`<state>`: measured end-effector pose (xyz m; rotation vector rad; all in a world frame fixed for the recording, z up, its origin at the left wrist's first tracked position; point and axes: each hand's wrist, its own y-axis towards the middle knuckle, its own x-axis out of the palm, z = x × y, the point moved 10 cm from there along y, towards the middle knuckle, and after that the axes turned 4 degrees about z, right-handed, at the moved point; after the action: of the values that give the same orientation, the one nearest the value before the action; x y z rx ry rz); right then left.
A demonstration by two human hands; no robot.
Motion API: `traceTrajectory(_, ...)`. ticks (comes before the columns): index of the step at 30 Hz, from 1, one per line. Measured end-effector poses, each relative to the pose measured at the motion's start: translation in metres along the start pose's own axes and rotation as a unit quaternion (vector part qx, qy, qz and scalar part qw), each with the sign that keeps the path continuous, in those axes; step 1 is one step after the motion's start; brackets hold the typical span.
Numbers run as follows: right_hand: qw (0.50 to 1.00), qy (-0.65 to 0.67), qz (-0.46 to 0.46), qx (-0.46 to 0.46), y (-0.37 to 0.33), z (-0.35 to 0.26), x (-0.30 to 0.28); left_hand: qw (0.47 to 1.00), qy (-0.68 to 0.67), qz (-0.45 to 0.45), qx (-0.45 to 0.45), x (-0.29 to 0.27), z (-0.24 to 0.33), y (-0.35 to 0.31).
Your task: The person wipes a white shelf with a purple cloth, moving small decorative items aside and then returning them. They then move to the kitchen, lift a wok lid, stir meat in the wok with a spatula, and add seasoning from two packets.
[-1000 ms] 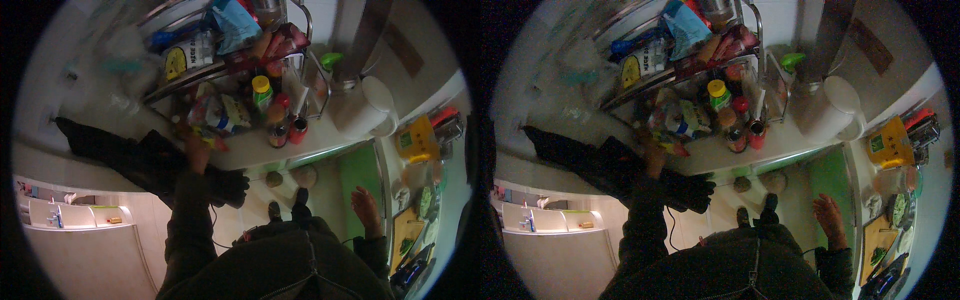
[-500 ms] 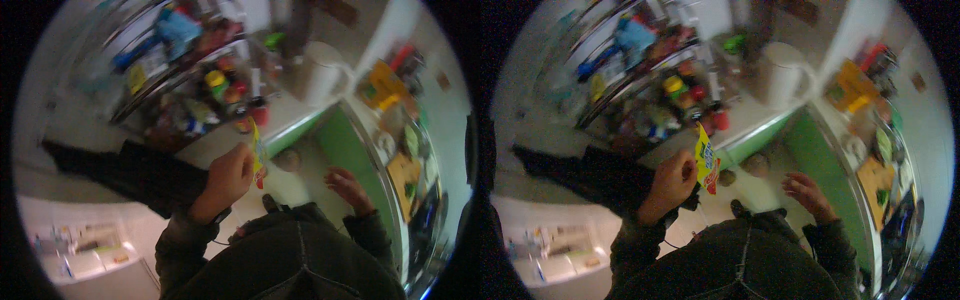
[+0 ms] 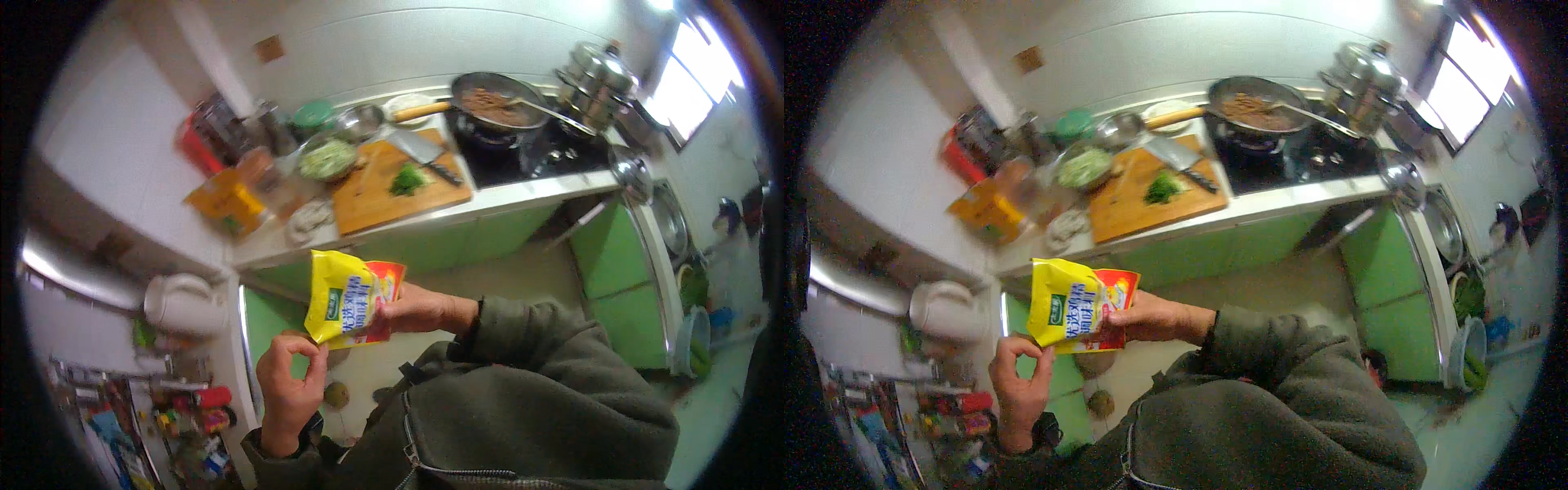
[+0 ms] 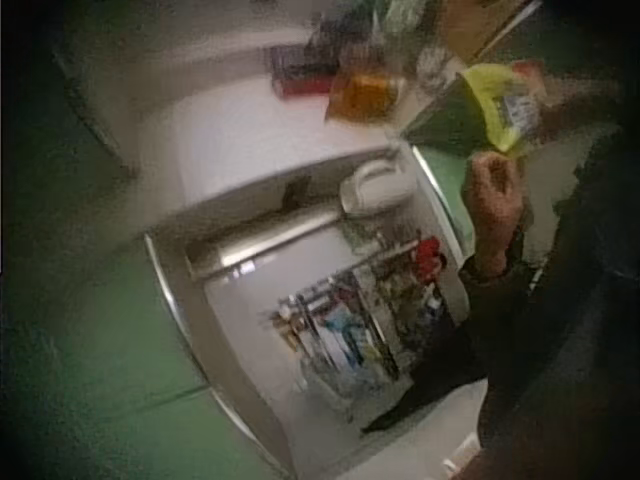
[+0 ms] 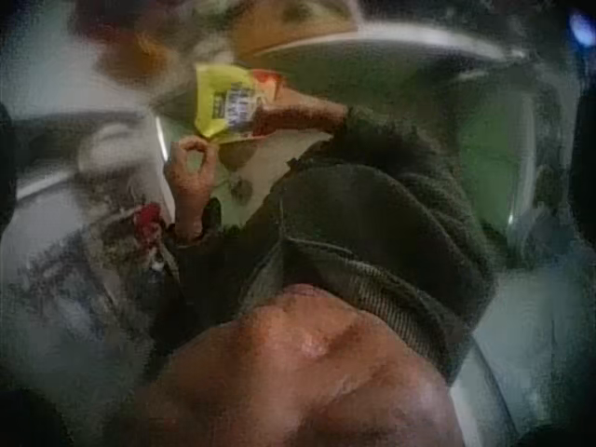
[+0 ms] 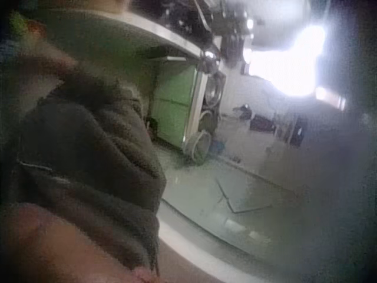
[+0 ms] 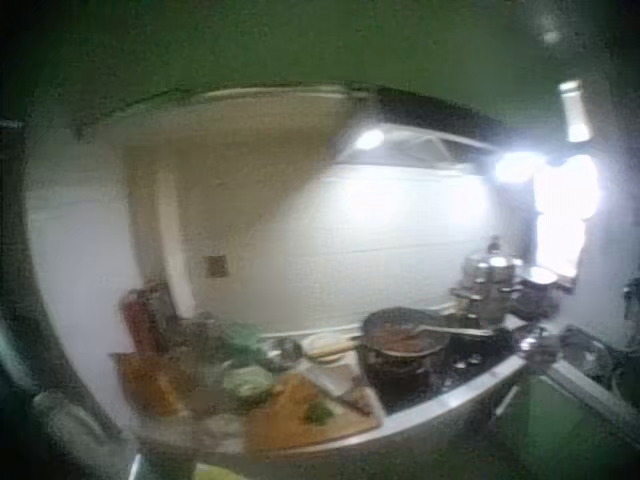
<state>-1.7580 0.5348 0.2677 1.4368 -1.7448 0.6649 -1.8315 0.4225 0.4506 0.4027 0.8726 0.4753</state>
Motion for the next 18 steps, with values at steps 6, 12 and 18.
traceTrajectory(6, 0.98, -0.112, 0.143, -0.085, -0.127, -0.15, -0.076, 0.995, -0.086, -0.054, 0.002, 0.132, 0.041, 0.074)
traceTrajectory(12, 0.869, -0.147, 0.316, -0.353, -0.273, -0.322, -0.149, 0.988, -0.123, -0.095, -0.027, 0.21, 0.038, 0.121)
traceTrajectory(18, 0.721, -0.273, 0.431, -0.469, -0.329, -0.457, -0.187, 0.986, -0.112, -0.066, -0.104, 0.245, -0.028, 0.156)
